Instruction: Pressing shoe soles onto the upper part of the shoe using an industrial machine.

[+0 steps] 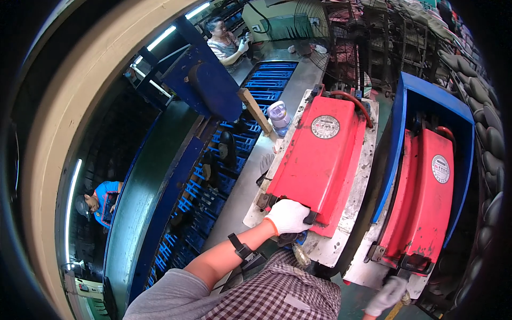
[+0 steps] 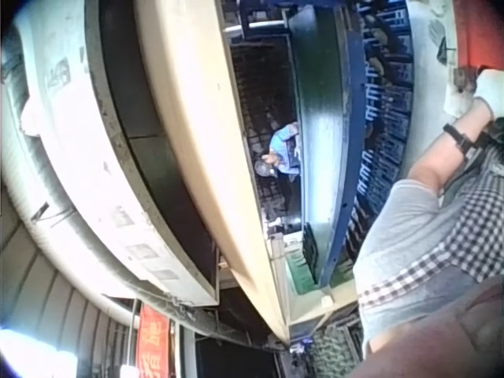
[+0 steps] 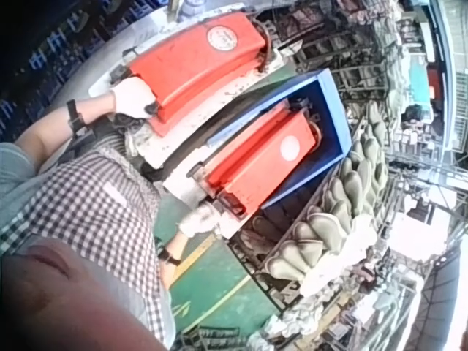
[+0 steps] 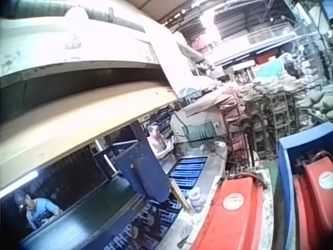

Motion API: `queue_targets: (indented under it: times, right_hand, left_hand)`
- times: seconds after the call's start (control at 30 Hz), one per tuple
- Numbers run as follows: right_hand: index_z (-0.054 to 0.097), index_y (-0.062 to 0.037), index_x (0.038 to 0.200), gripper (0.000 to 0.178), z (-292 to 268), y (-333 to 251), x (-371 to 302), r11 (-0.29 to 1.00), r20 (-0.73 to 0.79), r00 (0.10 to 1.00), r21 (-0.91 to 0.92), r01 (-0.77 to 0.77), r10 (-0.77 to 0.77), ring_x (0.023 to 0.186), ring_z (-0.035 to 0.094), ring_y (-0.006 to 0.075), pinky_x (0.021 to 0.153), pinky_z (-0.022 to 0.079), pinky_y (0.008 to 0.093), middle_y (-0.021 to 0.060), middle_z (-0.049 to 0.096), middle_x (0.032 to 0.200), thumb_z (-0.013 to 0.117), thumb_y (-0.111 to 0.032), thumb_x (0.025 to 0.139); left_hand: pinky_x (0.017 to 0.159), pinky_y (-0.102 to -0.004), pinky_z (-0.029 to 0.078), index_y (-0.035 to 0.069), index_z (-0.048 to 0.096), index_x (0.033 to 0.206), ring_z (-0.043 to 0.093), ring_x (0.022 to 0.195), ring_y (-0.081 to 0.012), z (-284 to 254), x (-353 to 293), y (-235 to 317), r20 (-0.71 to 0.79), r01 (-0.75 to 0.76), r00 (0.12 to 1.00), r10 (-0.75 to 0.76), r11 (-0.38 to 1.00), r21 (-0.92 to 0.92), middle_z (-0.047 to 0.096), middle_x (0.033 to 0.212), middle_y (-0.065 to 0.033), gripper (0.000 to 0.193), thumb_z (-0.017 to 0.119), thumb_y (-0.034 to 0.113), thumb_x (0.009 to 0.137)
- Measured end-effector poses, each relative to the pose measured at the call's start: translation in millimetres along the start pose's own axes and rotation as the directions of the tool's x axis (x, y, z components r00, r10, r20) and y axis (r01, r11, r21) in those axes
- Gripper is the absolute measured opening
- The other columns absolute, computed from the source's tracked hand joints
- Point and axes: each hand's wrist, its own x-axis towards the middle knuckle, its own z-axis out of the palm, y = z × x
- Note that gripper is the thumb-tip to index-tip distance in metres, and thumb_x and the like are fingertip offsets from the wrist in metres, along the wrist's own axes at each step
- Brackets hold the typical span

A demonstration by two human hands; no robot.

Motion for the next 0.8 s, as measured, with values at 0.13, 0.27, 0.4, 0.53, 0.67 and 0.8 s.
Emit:
queue_targets:
  times: [0.13, 0.27, 0.4, 0.53, 0.67, 0.8]
  right_hand:
    - [0.07, 0.0011, 0.103, 0.015, 80, -116, -6, 0.988, 0.703, 0.71, 0.124, -0.096, -0.019, 0.097, 0.067, 0.0285, 0.091, 0.053, 0.0407, 0.016, 0.07, 0.105, 0.066, -0.01, 0.093]
    - [0.066, 0.0015, 0.104, 0.034, 159, -172, -3, 0.953, 0.982, 0.182, 0.01, -0.304, 0.047, 0.081, 0.068, 0.0231, 0.077, 0.056, 0.0367, 0.0124, 0.069, 0.092, 0.066, -0.033, 0.1]
    - [0.064, -0.0051, 0.098, 0.035, 202, -174, -13, 0.861, 0.962, -0.178, -0.264, -0.435, 0.206, 0.054, 0.055, 0.0142, 0.05, 0.044, 0.0303, 0.0046, 0.064, 0.071, 0.067, -0.04, 0.101]
    - [0.059, -0.0095, 0.093, 0.032, 204, -169, -57, 0.624, 0.966, -0.193, -0.258, -0.737, 0.171, 0.049, 0.044, 0.0114, 0.045, 0.031, 0.0303, 0.0003, 0.055, 0.063, 0.065, -0.04, 0.102]
    - [0.062, -0.0072, 0.107, 0.032, 237, -183, -109, 0.653, 0.995, -0.086, -0.097, -0.751, 0.048, 0.062, 0.053, 0.0096, 0.052, 0.037, 0.0264, -0.0002, 0.061, 0.078, 0.057, -0.039, 0.106]
    - [0.064, -0.0098, 0.123, 0.046, 265, -221, -74, 0.835, 0.913, -0.406, -0.251, -0.49, 0.036, 0.071, 0.056, 0.0075, 0.061, 0.047, 0.0262, 0.0013, 0.07, 0.092, 0.047, -0.051, 0.11]
  left_hand:
    - [0.07, -0.0481, 0.058, 0.004, 0.076, 0.081, 0.072, 0.071, -0.0371, -9, 5, 8, 0.057, -0.031, 0.998, 0.032, 0.999, -0.028, 0.071, 0.075, -0.0198, 0.05, 0.073, 0.054, 0.082]
    - [0.069, -0.0478, 0.058, 0.002, 0.076, 0.081, 0.072, 0.07, -0.037, -8, 8, 6, 0.063, -0.03, 0.997, 0.032, 0.999, -0.04, 0.07, 0.074, -0.0213, 0.055, 0.073, 0.057, 0.08]
    - [0.069, -0.0478, 0.058, 0.003, 0.077, 0.082, 0.072, 0.069, -0.0375, -6, 3, 5, 0.069, -0.014, 0.997, 0.016, 0.999, -0.037, 0.071, 0.074, -0.0215, 0.053, 0.073, 0.056, 0.08]
    - [0.068, -0.0482, 0.058, 0.004, 0.077, 0.082, 0.073, 0.07, -0.0372, -7, 2, 4, 0.072, -0.027, 0.997, 0.031, 0.999, -0.046, 0.071, 0.074, -0.0212, 0.052, 0.072, 0.055, 0.081]
    - [0.068, -0.0486, 0.058, 0.004, 0.077, 0.081, 0.072, 0.069, -0.0378, -3, 3, 3, 0.032, -0.04, 0.999, 0.042, 0.997, -0.06, 0.071, 0.073, -0.0213, 0.051, 0.072, 0.055, 0.082]
    - [0.068, -0.0491, 0.057, 0.005, 0.075, 0.082, 0.072, 0.069, -0.0379, -8, 2, 4, 0.036, -0.06, 0.997, 0.062, 0.997, -0.057, 0.07, 0.072, -0.0208, 0.046, 0.073, 0.05, 0.082]
